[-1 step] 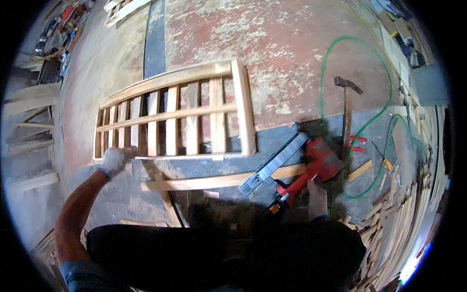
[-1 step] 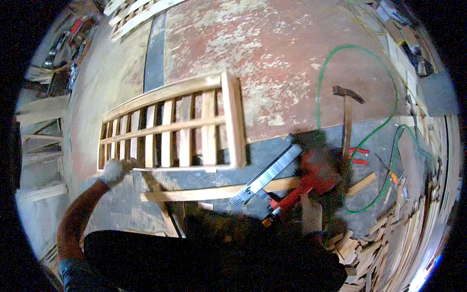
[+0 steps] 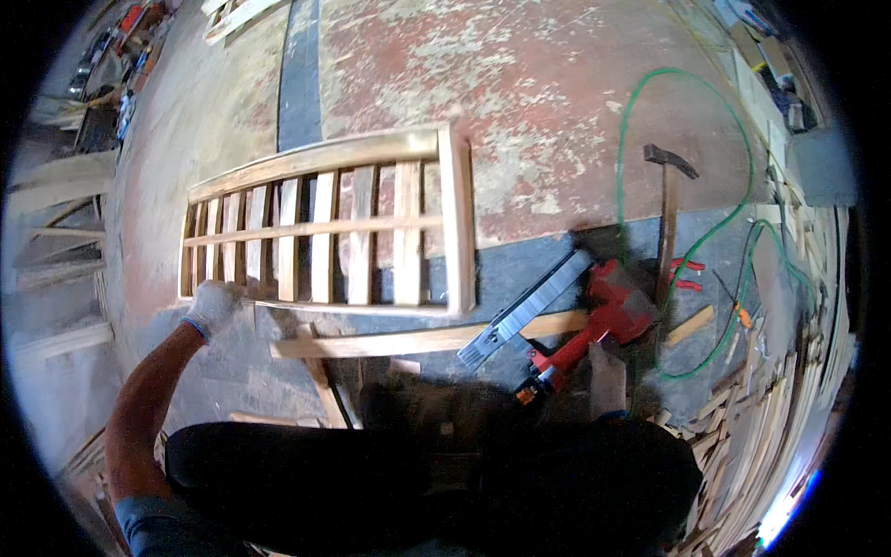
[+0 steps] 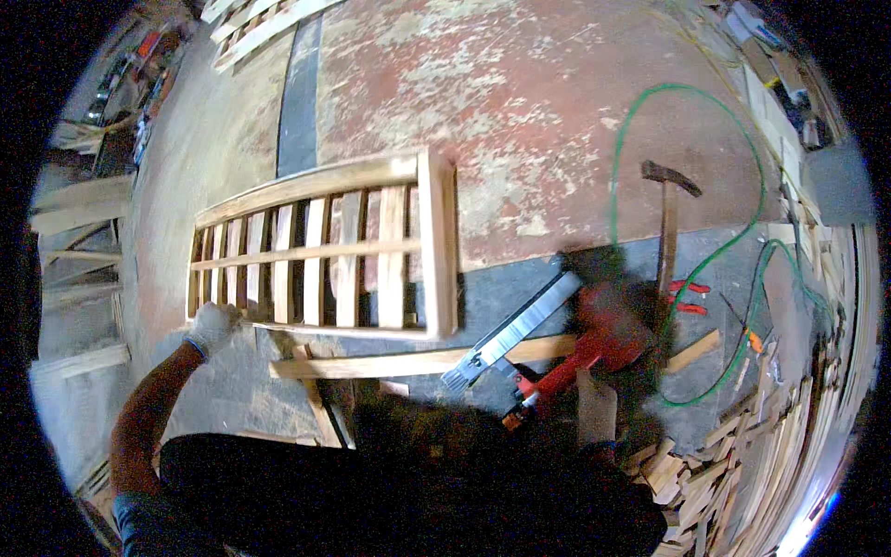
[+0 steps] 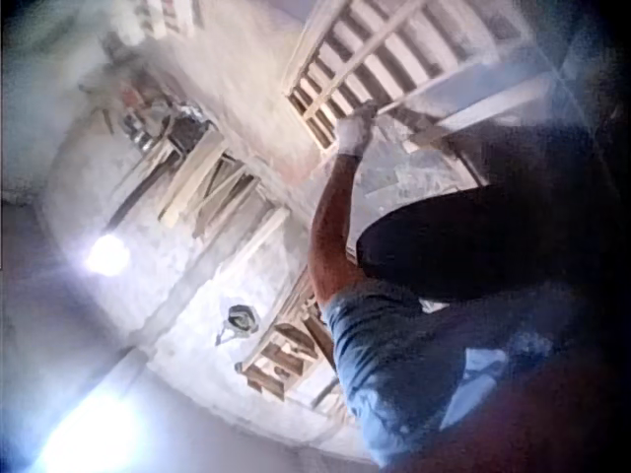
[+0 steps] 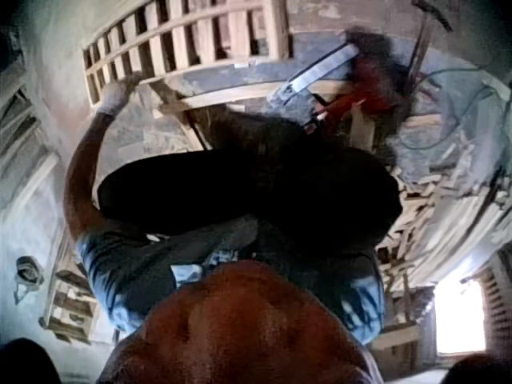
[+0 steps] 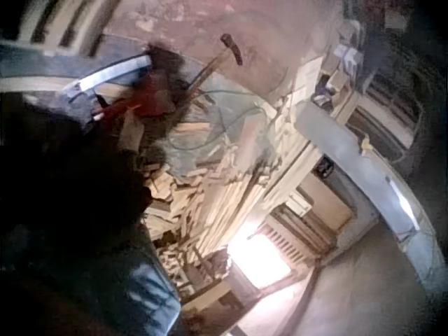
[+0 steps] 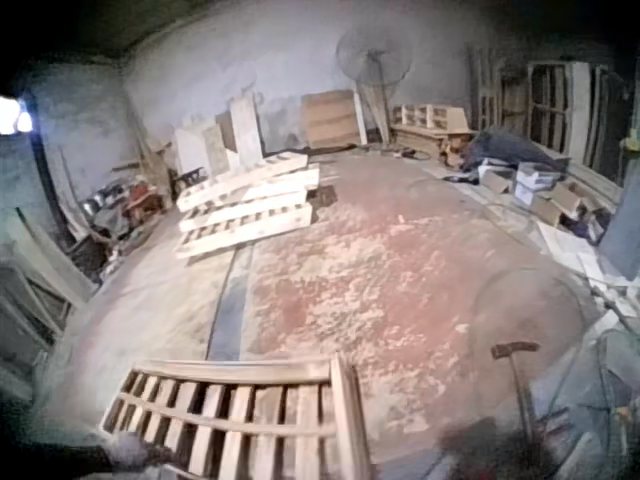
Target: The person assembles a wooden pallet by placing slats onto a frame and securing them with a pneumatic nail gun. They work on the floor, flipping the pallet to nail both sides, and finish by moving a tarp and coiling a hose.
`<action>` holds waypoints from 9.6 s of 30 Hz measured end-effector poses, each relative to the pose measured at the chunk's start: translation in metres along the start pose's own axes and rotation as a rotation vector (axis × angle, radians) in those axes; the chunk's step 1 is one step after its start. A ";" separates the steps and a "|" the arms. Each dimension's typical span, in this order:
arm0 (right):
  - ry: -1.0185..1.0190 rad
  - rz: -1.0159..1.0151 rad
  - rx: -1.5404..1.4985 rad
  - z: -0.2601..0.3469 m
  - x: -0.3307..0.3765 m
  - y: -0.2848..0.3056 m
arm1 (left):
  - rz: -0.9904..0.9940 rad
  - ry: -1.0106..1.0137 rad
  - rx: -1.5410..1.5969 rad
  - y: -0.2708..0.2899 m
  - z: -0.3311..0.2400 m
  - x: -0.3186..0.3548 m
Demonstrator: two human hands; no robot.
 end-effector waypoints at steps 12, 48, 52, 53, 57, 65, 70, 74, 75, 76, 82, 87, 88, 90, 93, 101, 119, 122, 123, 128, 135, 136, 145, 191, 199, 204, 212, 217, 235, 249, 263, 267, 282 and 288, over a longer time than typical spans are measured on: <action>-0.115 0.065 -0.752 0.023 -0.003 -0.049 | -0.698 0.172 0.228 0.198 -0.055 -0.070; -0.228 1.054 -0.785 0.169 -0.034 -0.162 | -0.979 0.339 0.400 0.237 -0.094 -0.194; -0.224 1.174 -0.809 0.172 -0.046 -0.166 | -1.009 0.346 0.423 0.240 -0.096 -0.198; -0.244 1.176 -0.796 0.172 -0.048 -0.168 | -1.013 0.348 0.421 0.239 -0.096 -0.198; -0.354 1.143 -0.726 0.174 -0.051 -0.173 | -0.979 0.372 0.428 0.237 -0.095 -0.197; -0.426 1.178 -0.807 0.173 -0.055 -0.175 | -0.880 0.399 0.438 0.241 -0.095 -0.199; -0.334 1.182 -0.835 0.175 -0.048 -0.179 | -0.893 0.399 0.425 0.237 -0.095 -0.200; -0.345 1.161 -0.786 0.172 -0.049 -0.177 | -0.930 0.382 0.419 0.238 -0.095 -0.200; -0.366 1.161 -0.778 0.172 -0.050 -0.177 | -0.935 0.383 0.413 0.238 -0.094 -0.201; -0.414 1.158 -0.780 0.171 -0.051 -0.176 | -0.941 0.383 0.407 0.238 -0.094 -0.201; -0.469 1.032 -0.790 0.175 -0.044 -0.179 | -0.947 0.383 0.420 0.236 -0.093 -0.200; -0.409 1.113 -0.720 0.173 -0.043 -0.178 | -0.965 0.385 0.404 0.237 -0.094 -0.202; -0.425 1.117 -0.732 0.173 -0.043 -0.178 | -0.961 0.387 0.400 0.237 -0.094 -0.201; -0.443 1.109 -0.739 0.174 -0.043 -0.178 | -0.962 0.384 0.404 0.238 -0.094 -0.202; -0.472 1.092 -0.740 0.173 -0.044 -0.178 | -0.956 0.395 0.401 0.237 -0.094 -0.201; -0.325 1.218 -0.764 0.170 -0.043 -0.176 | -0.959 0.373 0.420 0.242 -0.094 -0.199; -0.038 0.391 -0.438 0.131 -0.094 -0.026 | -1.040 0.293 0.597 0.173 -0.081 -0.083; -0.017 0.242 -0.287 0.130 -0.100 -0.005 | -0.722 0.126 0.702 0.148 -0.133 0.001; -0.027 0.225 -0.238 0.127 -0.105 -0.001 | -0.625 0.063 0.618 0.130 -0.160 0.015; 0.021 0.235 -0.256 0.152 -0.117 0.016 | -0.600 -0.024 0.748 0.092 -0.240 0.036; 0.525 -0.082 0.736 0.196 -0.157 0.051 | -0.648 0.001 0.692 0.090 -0.268 -0.004; 0.666 -0.177 1.106 0.202 -0.125 0.018 | -0.616 -0.007 0.695 0.089 -0.264 -0.003; 1.270 0.959 1.236 0.110 0.044 -0.244 | -0.654 -0.094 0.825 0.083 -0.262 0.001; 0.969 0.432 1.289 0.239 -0.013 -0.337 | -0.747 0.239 0.894 0.169 -0.065 -0.059; 1.053 0.445 1.373 0.226 -0.061 -0.372 | -0.653 0.303 0.885 0.114 -0.057 -0.096; 1.039 0.428 1.440 0.220 -0.070 -0.396 | -0.721 0.319 0.880 0.097 -0.054 -0.106; 1.108 0.607 1.444 0.216 -0.062 -0.412 | -0.642 0.325 0.810 0.092 -0.048 -0.098; 1.362 0.669 1.703 0.204 -0.070 -0.412 | -0.588 0.358 0.854 0.080 -0.051 -0.114; 1.363 0.413 1.116 0.169 -0.049 -0.395 | -0.717 0.454 0.827 0.086 -0.075 -0.124; 1.351 0.447 1.147 0.170 -0.055 -0.390 | -0.796 0.272 0.774 0.121 -0.079 -0.118; 1.690 0.276 1.076 0.188 -0.037 -0.338 | -0.666 0.016 0.700 0.194 -0.122 -0.149; 1.093 -0.272 1.109 0.194 -0.060 -0.184 | -0.669 0.021 0.689 0.200 -0.125 -0.146; 0.549 -0.574 0.592 0.133 -0.132 0.017 | -0.704 0.048 0.657 0.198 -0.126 -0.150; -0.041 0.088 -0.358 0.169 -0.156 -0.006 | -0.722 0.064 0.652 0.192 -0.128 -0.153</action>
Point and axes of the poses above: each hand's wrist, its own x-axis away from the middle knuckle, its own y-axis out of the back of the hand, z = x × y, the point moved 3 cm from there along -x, towards the middle knuckle, and after that the axes turned 9 degrees about -x, right-handed, at the moved point
